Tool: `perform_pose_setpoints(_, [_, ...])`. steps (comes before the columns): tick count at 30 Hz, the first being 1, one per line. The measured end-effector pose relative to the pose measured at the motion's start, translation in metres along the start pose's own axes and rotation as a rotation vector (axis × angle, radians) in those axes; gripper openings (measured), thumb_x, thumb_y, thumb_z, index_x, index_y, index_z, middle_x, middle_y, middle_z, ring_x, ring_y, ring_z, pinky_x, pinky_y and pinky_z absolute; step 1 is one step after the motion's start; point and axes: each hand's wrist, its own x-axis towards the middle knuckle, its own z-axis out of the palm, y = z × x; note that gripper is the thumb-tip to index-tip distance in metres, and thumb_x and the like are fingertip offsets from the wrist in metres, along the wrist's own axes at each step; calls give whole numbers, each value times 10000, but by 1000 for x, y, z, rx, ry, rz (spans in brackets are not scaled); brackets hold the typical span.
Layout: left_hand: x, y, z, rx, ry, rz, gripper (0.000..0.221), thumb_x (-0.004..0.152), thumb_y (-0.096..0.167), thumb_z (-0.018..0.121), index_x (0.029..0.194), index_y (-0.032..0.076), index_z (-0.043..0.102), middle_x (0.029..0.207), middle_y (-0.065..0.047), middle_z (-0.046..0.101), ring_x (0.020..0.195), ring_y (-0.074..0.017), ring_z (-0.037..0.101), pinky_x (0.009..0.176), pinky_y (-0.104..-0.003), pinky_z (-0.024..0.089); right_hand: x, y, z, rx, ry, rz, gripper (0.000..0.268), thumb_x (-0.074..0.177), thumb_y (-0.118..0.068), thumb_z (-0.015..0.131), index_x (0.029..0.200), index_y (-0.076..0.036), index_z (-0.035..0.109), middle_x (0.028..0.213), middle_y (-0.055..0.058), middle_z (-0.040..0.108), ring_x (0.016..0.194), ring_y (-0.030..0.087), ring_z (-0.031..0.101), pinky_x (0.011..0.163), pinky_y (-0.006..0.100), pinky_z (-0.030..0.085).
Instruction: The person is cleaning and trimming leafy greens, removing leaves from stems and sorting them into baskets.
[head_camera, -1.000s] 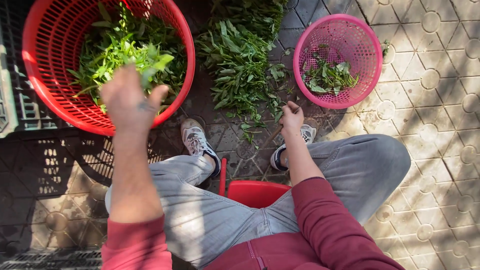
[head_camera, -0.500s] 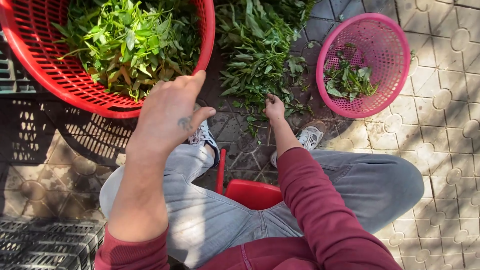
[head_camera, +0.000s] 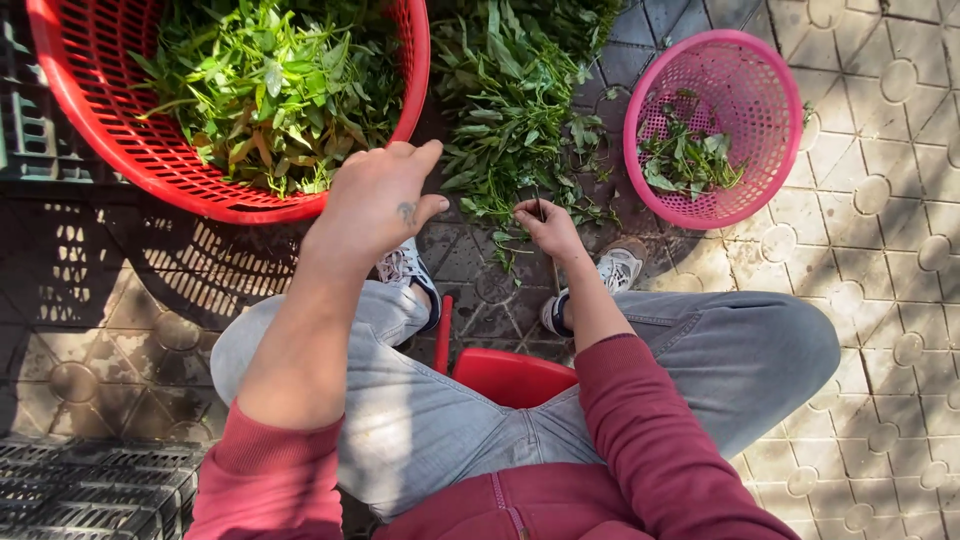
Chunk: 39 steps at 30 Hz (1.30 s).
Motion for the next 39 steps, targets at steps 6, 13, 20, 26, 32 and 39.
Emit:
perform_pose_setpoints(6, [40,6,79,126,55,189,269,905,383,814,1141,257,839,1100,-109,790,979,-405,790,923,-539,540,-40,-83,-16,298,-153,1,144,1071,-94,773,1190,-18,746,898,57,707,549,45,466,543,251,389])
perform_pose_setpoints(13, [48,39,54,-328,-162,-33,241,1038,236,777,1231,93,791,1045,-158,822,1018,-436,795,952,-567,593,-76,-142,-20,532,-76,0,209,1071,-161,792,1199,-5,737,912,75,667,520,25,438,475,186,372])
perform_pose_setpoints(20, [56,20,74,-616,-65,-221,161,973,306,813,1051,165,821,867,-59,834,943,-331,810,858,-456,590,-91,-160,6,670,-7,22,723,1107,-633,508,1492,-39,653,1077,28,595,674,101,536,549,229,435])
perform_pose_setpoints(26, [44,47,46,-650,-140,-195,184,1003,242,788,1106,93,822,899,-92,852,964,-335,817,870,-466,595,-80,-143,28,741,23,-54,354,1106,-365,745,1364,-124,715,1043,9,651,668,135,606,544,257,484])
perform_pose_setpoints(32, [43,52,54,-725,-212,-226,219,989,286,783,1101,105,833,906,-59,857,967,-279,805,896,-427,583,-41,-100,-4,1033,245,-18,432,1045,-615,698,1169,-201,717,969,-51,618,707,87,560,581,203,433])
perform_pose_setpoints(39, [35,46,24,-633,-124,-205,218,968,368,769,1033,177,850,893,-69,860,972,-296,813,880,-440,600,-43,-111,-10,834,283,-47,289,1078,-293,799,1306,-127,739,964,-10,721,570,52,465,486,191,387])
